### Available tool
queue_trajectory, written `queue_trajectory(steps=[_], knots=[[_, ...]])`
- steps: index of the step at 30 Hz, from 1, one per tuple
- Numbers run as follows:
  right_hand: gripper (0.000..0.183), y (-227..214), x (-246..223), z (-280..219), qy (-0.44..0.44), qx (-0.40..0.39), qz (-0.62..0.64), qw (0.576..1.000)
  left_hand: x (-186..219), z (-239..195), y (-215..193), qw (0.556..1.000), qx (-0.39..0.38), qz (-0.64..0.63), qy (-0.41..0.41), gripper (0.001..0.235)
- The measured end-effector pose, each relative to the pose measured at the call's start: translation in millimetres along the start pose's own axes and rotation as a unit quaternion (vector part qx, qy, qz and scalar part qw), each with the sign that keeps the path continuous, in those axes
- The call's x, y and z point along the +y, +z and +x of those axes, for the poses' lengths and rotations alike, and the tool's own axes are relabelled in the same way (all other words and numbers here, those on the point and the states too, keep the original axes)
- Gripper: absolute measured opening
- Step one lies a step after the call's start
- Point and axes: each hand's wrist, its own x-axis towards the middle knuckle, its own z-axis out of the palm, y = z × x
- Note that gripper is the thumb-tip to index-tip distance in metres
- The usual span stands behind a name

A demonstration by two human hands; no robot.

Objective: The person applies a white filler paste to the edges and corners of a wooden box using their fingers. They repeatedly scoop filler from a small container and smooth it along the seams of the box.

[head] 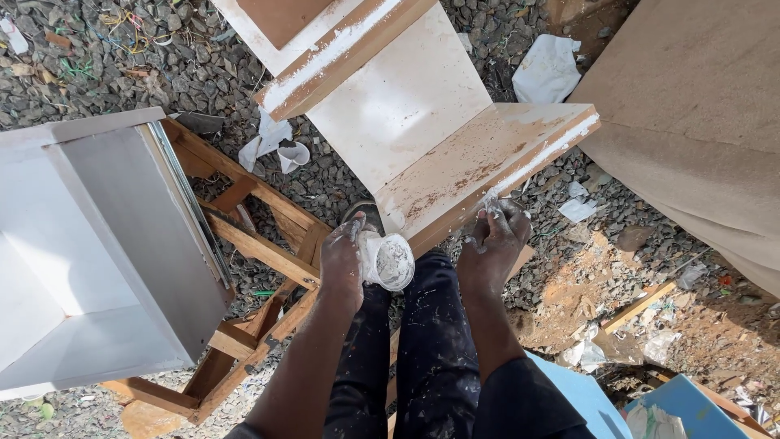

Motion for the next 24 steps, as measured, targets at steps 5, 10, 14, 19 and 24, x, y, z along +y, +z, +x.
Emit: queue_trajectory(steps=[5,10,14,19,24], knots=[[0.034,-2,24,-24,-0.064,-0.058,-0.132,0.987,12,0,-14,1.000,0.023,-0.001,-0.001,0.035],[0.026,4,17,-46,-0.042,-0.083,-0.136,0.986,28,-13,-12,0.999,0.028,-0.016,-0.007,0.038],[0.023,8,11,-71,-0.031,-0.113,-0.126,0.985,20,-2,-19,0.999,0.043,-0.027,0.016,0.032],[0.020,22,19,-100,-0.067,-0.120,-0.136,0.981,12,13,-21,0.999,0.046,0.005,-0.013,0.040],[0.021,33,23,-124,-0.090,-0.130,-0.161,0.974,1,31,-31,0.999,0.051,0.001,-0.006,0.036]])
